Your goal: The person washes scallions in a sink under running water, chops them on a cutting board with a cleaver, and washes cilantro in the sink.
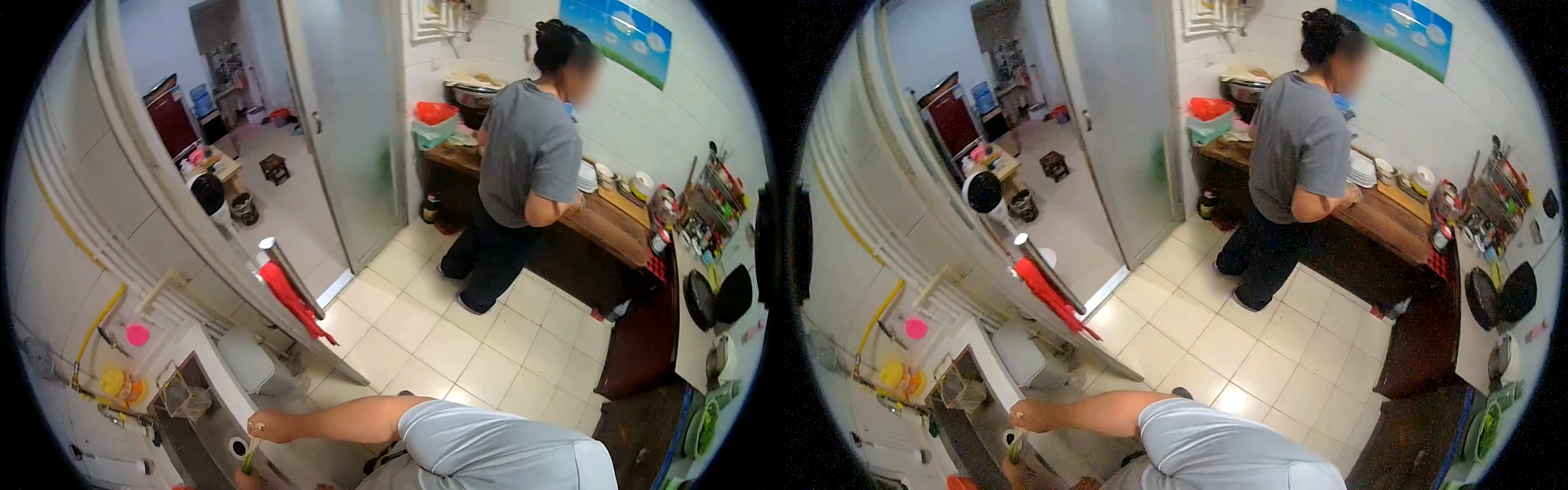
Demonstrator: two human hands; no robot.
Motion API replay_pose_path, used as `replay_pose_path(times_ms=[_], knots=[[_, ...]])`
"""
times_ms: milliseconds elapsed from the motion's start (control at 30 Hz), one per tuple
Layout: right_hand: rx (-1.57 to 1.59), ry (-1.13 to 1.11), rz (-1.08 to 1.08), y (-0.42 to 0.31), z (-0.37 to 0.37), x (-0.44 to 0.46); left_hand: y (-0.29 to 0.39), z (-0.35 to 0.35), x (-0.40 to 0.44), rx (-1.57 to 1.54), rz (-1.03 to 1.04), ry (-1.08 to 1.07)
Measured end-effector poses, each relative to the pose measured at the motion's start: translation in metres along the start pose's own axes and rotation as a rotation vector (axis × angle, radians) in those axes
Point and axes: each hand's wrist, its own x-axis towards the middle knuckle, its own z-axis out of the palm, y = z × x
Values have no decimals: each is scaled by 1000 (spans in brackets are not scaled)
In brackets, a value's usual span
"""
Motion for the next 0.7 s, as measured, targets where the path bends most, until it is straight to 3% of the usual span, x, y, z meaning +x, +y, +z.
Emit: replay_pose_path(times_ms=[67, 100, 133, 200, 300, 433, 467, 500, 600, 633, 700], knots=[[-2, 75, -113, -8, 0, -9, 9, -2, -6, -103, -18, 46], [88, 240, -259, -16, 4, -14, 15, -5, -9, -127, 11, 52], [52, 221, -245, -20, 4, -18, 20, -7, -14, -143, 32, 45], [-27, 165, -219, -26, -3, -27, 28, -9, -29, -155, 48, 1], [-400, -205, 25, 7, -14, -40, 35, 2, -54, -210, 63, -90], [-4, 175, 20, 17, -35, -66, 44, 10, -74, -337, 82, -206], [50, 219, -18, 26, -45, -66, 52, 11, -70, -176, 128, -179], [104, 263, -57, 32, -55, -68, 63, 10, -72, -444, 125, -237], [324, 242, -63, 20, -116, -98, 159, -25, -129, 120, 438, 56], [366, 221, -17, 14, -142, -112, 157, -12, -121, 188, 464, 8], [455, 191, 84, 8, -193, -146, 243, -17, -172, 37, 342, -42]])
